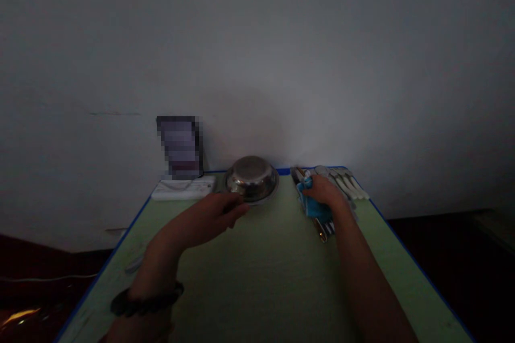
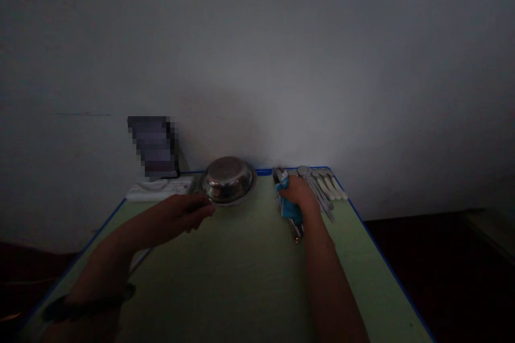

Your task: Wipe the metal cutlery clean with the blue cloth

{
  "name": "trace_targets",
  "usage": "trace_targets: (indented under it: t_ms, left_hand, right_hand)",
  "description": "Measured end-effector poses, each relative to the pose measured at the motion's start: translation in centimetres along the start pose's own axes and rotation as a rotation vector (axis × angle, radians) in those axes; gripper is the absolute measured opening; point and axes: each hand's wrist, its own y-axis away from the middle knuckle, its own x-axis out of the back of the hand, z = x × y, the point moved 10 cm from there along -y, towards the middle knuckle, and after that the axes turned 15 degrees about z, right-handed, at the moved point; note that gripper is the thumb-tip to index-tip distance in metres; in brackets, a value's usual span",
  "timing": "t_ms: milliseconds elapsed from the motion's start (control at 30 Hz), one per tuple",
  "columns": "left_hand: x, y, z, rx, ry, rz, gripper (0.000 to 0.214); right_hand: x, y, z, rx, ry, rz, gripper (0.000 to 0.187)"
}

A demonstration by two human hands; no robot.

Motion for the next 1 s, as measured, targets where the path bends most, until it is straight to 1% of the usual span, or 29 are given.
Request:
trace_targets:
  t_ms: [167, 367, 467, 567, 633, 700, 767, 867, 933, 1000]
  left_hand:
    - [-0.4, 0.2, -0.3, 0.006, 0.029, -0.024, 0.033]
    - [-1.1, 0.6, -1.6, 0.045, 0.050, -0.067, 0.032]
    - [-1.2, 0.7, -1.8, 0.047, 0.026, -0.084, 0.033]
    - [-1.5, 0.5, -1.6, 0.022, -0.053, -0.080, 0.034]
    - [-2.1, 0.4, -0.9, -0.004, -0.091, -0.074, 0.035]
    - [-3.4, 0.2, 0.3, -0.041, -0.097, -0.075, 0.033]
    - [-5.4, -0.1, 2.0, -0.089, -0.091, -0.072, 0.031]
    - [-8.9, -1.0, 4.3, -0.159, -0.102, -0.024, 0.044]
    - [-11.3, -2.1, 4.8, -0.170, -0.145, 0.031, 0.054]
    - [-13.1, -3.6, 4.6, -0.152, -0.202, 0.102, 0.057]
  right_hand:
    - [0.5, -0.2, 0.2, 0.000, 0.006, 0.040, 0.035]
    - [2.9, 0.0, -0.3, 0.008, 0.011, 0.122, 0.033]
    - [3.6, 0.1, -0.8, 0.024, 0.000, 0.141, 0.033]
    - [3.9, 0.3, -1.2, 0.044, -0.023, 0.135, 0.031]
    - [4.3, 0.4, -1.1, 0.045, -0.038, 0.140, 0.031]
    - [4.8, 0.5, -0.8, 0.041, -0.053, 0.152, 0.032]
    - [5.3, 0.6, -0.3, 0.038, -0.073, 0.158, 0.032]
    - [5.9, 0.9, 0.5, 0.043, -0.099, 0.151, 0.029]
    - [6.3, 1.1, 1.1, 0.048, -0.111, 0.146, 0.026]
    - [6.6, 1.2, 1.9, 0.046, -0.122, 0.143, 0.025]
